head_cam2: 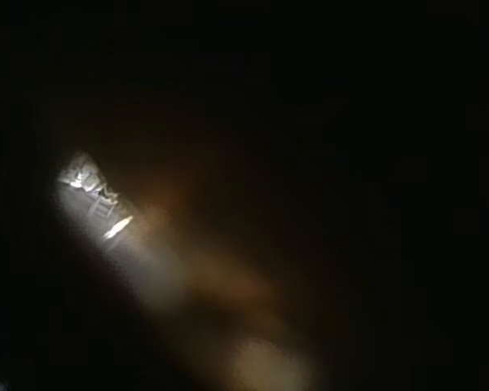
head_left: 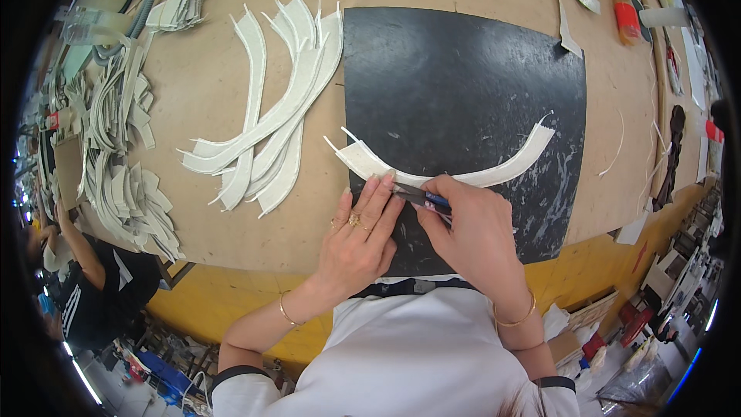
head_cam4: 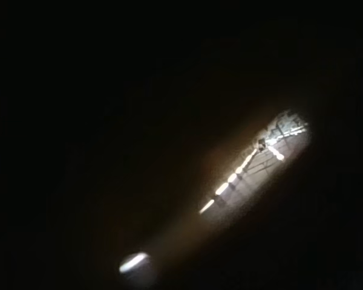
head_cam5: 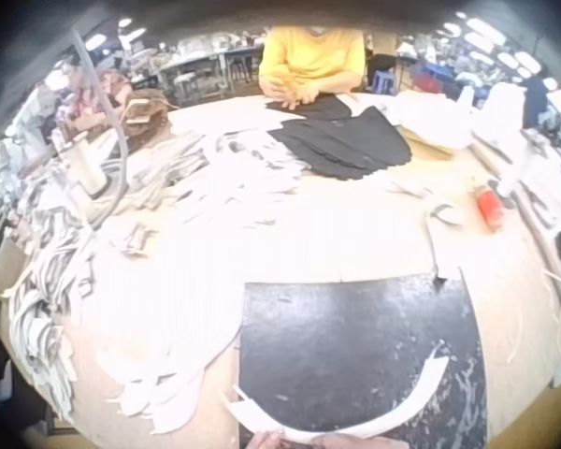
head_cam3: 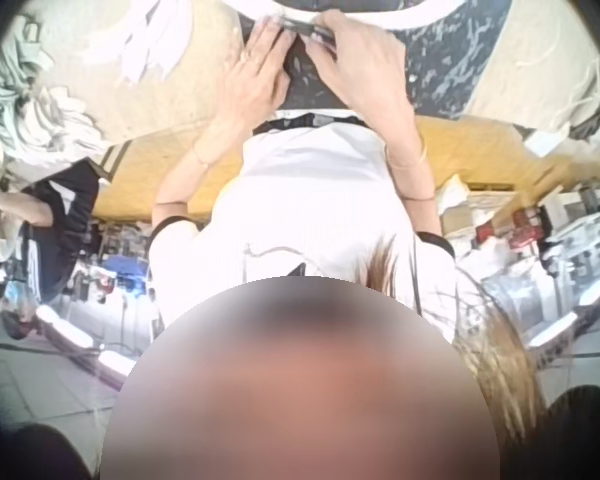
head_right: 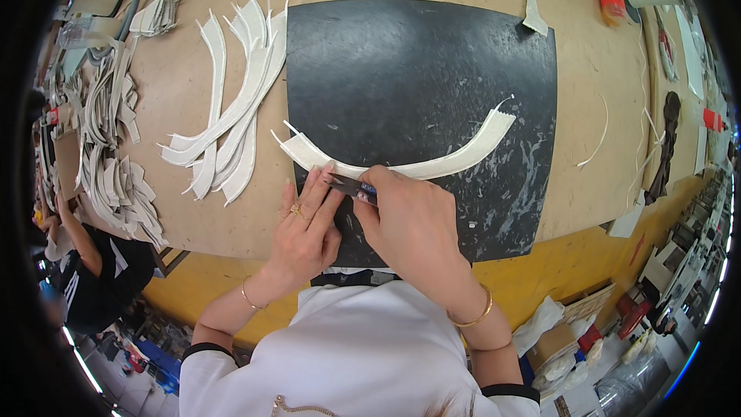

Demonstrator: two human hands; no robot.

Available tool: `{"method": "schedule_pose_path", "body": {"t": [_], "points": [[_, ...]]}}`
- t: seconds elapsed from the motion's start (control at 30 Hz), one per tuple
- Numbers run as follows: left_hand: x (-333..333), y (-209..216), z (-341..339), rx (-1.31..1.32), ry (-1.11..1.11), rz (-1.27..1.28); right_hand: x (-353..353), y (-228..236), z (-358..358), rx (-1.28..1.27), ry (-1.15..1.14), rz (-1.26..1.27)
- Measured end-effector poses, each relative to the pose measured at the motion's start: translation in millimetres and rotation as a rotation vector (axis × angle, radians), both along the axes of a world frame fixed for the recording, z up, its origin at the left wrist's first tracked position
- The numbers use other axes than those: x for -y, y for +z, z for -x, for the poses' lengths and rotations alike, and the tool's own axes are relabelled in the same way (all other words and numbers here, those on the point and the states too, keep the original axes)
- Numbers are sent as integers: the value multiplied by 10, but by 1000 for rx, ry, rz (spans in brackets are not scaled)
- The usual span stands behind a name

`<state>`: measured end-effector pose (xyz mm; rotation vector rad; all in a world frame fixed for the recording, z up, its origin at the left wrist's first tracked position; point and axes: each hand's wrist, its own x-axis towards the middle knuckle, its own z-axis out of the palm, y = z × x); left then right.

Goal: The person uses a rotary cutter to trim white fabric strips on a black cutting mat. They repeatedly position the strips, cut along the edges, and remove excess material, working one strip at a time.

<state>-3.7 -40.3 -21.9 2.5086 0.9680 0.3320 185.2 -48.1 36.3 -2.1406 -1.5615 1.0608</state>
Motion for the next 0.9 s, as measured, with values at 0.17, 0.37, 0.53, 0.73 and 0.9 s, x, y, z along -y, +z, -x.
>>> {"method": "schedule_pose_path", "body": {"t": [0.17, 0.37, 0.53, 0.73, 0.9], "points": [[37, 22, -26, -52, 13, -17, 61, 37, -6, 35, 44, -42], [20, 16, -14, -71, 3, -11, 76, 74, -11, 90, 192, -151], [-79, 40, 80, -76, -44, 38, 78, 11, 67, 99, 186, -266], [-199, 93, 159, -151, -122, -42, 30, -87, -144, -37, 41, -153], [-146, 104, 102, -159, -76, -80, 23, -83, -154, -44, 5, -114]]}}
